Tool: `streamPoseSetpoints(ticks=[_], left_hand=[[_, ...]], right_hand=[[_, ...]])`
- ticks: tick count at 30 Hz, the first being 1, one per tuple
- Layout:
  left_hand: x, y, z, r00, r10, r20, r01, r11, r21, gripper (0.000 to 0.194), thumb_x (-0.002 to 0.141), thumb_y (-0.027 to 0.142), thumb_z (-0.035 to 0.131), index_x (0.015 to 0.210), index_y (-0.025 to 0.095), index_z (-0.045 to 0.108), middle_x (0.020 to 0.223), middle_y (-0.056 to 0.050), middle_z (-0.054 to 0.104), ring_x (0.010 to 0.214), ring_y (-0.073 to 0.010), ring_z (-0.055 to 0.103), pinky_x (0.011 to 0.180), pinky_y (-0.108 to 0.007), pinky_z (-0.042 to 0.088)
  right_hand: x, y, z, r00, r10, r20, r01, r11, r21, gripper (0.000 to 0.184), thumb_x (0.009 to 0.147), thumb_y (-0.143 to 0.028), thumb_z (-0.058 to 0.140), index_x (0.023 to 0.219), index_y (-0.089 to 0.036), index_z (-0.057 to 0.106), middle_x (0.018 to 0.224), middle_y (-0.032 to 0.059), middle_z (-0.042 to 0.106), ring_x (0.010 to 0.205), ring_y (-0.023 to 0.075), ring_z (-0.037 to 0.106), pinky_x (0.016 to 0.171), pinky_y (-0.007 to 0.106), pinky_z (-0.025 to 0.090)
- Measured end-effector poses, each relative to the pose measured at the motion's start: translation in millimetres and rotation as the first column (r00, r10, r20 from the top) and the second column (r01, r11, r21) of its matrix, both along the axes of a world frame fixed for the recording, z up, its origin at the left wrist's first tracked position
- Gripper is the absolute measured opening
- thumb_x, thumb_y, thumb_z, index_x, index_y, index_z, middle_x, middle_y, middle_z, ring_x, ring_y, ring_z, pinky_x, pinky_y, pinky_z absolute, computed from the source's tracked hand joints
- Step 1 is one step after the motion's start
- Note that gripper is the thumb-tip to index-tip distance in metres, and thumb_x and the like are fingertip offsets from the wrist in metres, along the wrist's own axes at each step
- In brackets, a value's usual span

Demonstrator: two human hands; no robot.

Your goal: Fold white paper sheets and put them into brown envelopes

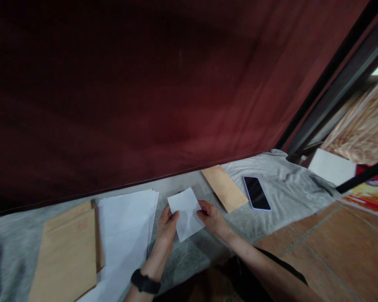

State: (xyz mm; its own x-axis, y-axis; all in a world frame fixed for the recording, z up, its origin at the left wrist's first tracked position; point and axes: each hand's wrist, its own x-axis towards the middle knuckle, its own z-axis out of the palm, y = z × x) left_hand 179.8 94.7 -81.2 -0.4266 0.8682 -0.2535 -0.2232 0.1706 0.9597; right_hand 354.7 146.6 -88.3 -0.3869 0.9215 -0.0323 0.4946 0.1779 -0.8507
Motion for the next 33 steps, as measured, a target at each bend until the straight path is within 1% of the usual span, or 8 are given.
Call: streamPoseSetpoints(ticks=[4,9,14,18,21,24,28,33], left_hand=[[-7,4,-3.2,0.938,-0.018,-0.346,0.018,1.000,-0.004,0.063,0.073,0.028,0.064,0.133,0.014,0.051,0.072,0.000,0.069,0.061,-0.0207,0.066,0.059,-0.031,0.051],[-4,6,2.4,0.673,-0.087,-0.734,0.027,0.995,-0.093,0.058,0.085,0.022,0.056,0.141,0.013,0.046,0.074,-0.001,0.065,0.068,-0.0218,0.066,0.067,-0.034,0.051],[0,3,-1.1,0.505,-0.151,-0.850,0.054,0.988,-0.144,0.058,0.086,0.018,0.057,0.143,0.017,0.045,0.097,-0.007,0.069,0.083,-0.0217,0.069,0.078,-0.035,0.055],[4,2,-7.5,0.249,-0.066,-0.966,0.045,0.997,-0.057,0.047,0.093,0.021,0.049,0.139,0.015,0.051,0.117,-0.015,0.065,0.104,-0.0274,0.066,0.090,-0.043,0.055],[13,3,-15.3,0.091,0.012,-0.996,0.172,0.985,0.027,0.044,0.097,0.025,0.044,0.137,0.012,0.053,0.139,-0.019,0.056,0.132,-0.0325,0.051,0.107,-0.050,0.046],[21,4,-25.8,-0.020,-0.040,-0.999,0.314,0.949,-0.044,0.048,0.099,0.031,0.041,0.144,0.013,0.048,0.154,-0.016,0.044,0.145,-0.0326,0.036,0.116,-0.052,0.037],[26,4,-35.0,-0.115,-0.117,-0.986,0.333,0.931,-0.149,0.052,0.100,0.036,0.039,0.149,0.018,0.043,0.157,-0.012,0.041,0.148,-0.0304,0.032,0.119,-0.055,0.030],[29,1,-30.2,-0.149,-0.129,-0.980,0.321,0.931,-0.171,0.054,0.100,0.038,0.039,0.149,0.018,0.043,0.158,-0.012,0.038,0.149,-0.0298,0.029,0.120,-0.054,0.028]], right_hand=[[1,-4,0.1,0.979,-0.039,0.199,0.017,0.993,0.114,0.043,0.089,-0.022,0.054,0.132,-0.019,0.058,0.090,0.0060,0.075,0.085,0.0240,0.071,0.075,0.032,0.053],[3,-5,6.7,0.934,-0.032,0.357,-0.013,0.992,0.124,0.045,0.088,-0.020,0.053,0.133,-0.021,0.058,0.089,0.0058,0.075,0.082,0.0231,0.072,0.072,0.030,0.051],[6,-5,19.2,0.908,0.032,0.418,-0.041,0.999,0.013,0.048,0.088,-0.020,0.053,0.137,-0.021,0.055,0.096,0.0062,0.076,0.088,0.0228,0.072,0.073,0.028,0.048],[8,-5,24.9,0.910,0.031,0.413,-0.037,0.999,0.005,0.047,0.087,-0.018,0.052,0.133,-0.021,0.057,0.096,0.0065,0.076,0.090,0.0227,0.072,0.073,0.027,0.047],[9,-5,26.0,0.915,0.036,0.402,-0.045,0.999,0.013,0.045,0.087,-0.018,0.051,0.132,-0.021,0.058,0.097,0.0065,0.076,0.089,0.0218,0.071,0.073,0.026,0.047],[10,-5,25.7,0.910,0.043,0.412,-0.060,0.998,0.029,0.044,0.088,-0.020,0.051,0.132,-0.019,0.057,0.102,0.0083,0.076,0.093,0.0227,0.071,0.076,0.027,0.048],[11,-6,24.8,0.904,0.043,0.426,-0.065,0.997,0.039,0.043,0.091,-0.024,0.050,0.133,-0.020,0.057,0.102,0.0091,0.076,0.096,0.0235,0.072,0.078,0.029,0.049],[13,-8,20.7,0.891,0.038,0.453,-0.084,0.993,0.081,0.039,0.094,-0.025,0.050,0.132,-0.021,0.058,0.105,0.0098,0.075,0.099,0.0236,0.071,0.083,0.030,0.050]])
